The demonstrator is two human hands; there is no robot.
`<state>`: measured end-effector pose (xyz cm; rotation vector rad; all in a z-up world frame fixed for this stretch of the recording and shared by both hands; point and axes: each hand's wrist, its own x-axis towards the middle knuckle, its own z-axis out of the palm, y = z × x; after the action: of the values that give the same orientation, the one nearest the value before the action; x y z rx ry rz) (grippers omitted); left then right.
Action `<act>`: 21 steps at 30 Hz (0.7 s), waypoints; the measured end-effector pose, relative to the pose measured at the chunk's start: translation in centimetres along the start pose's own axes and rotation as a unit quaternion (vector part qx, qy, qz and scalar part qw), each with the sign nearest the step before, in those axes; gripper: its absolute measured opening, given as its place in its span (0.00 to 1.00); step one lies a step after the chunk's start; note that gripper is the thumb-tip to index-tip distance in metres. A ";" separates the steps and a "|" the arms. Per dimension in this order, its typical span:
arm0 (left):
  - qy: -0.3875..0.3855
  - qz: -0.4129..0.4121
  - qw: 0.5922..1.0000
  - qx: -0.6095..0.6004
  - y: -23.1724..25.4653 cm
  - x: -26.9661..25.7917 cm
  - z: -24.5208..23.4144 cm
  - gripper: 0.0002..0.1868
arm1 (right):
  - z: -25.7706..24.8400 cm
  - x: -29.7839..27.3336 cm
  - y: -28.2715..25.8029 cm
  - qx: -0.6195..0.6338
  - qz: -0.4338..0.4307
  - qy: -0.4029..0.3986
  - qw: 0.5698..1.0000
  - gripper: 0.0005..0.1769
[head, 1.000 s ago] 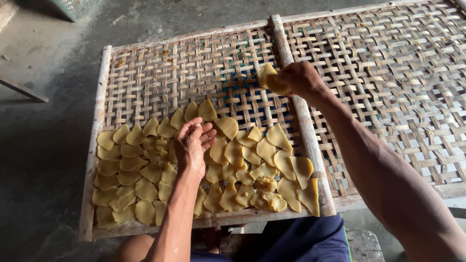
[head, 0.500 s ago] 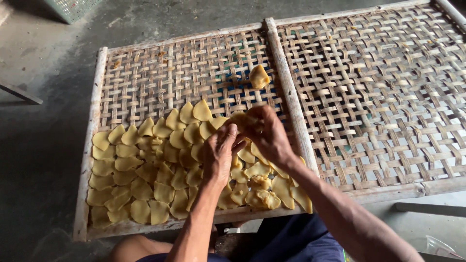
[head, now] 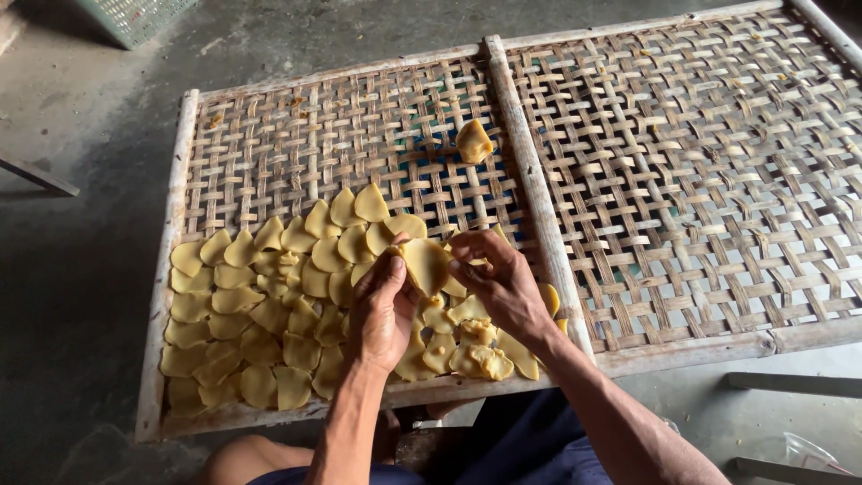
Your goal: The person sits on a low stool and arranges small yellow dough pieces onto a woven bamboo tray. They pick up pieces from a metal bowl and place them in neat rows on the tray, occasionally adjusting their position.
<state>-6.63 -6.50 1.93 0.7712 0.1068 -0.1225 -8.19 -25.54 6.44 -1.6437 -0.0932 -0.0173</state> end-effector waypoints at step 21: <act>-0.087 0.100 0.924 0.358 0.3 -1.4 1.2 0.29 | 0.2 1.4 -1.5 -0.016 0.009 -0.121 0.993 0.17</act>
<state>-7.92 -7.03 3.26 1.4923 -0.2020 -0.0307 -6.90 -25.21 8.01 -1.6722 -0.2648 0.1945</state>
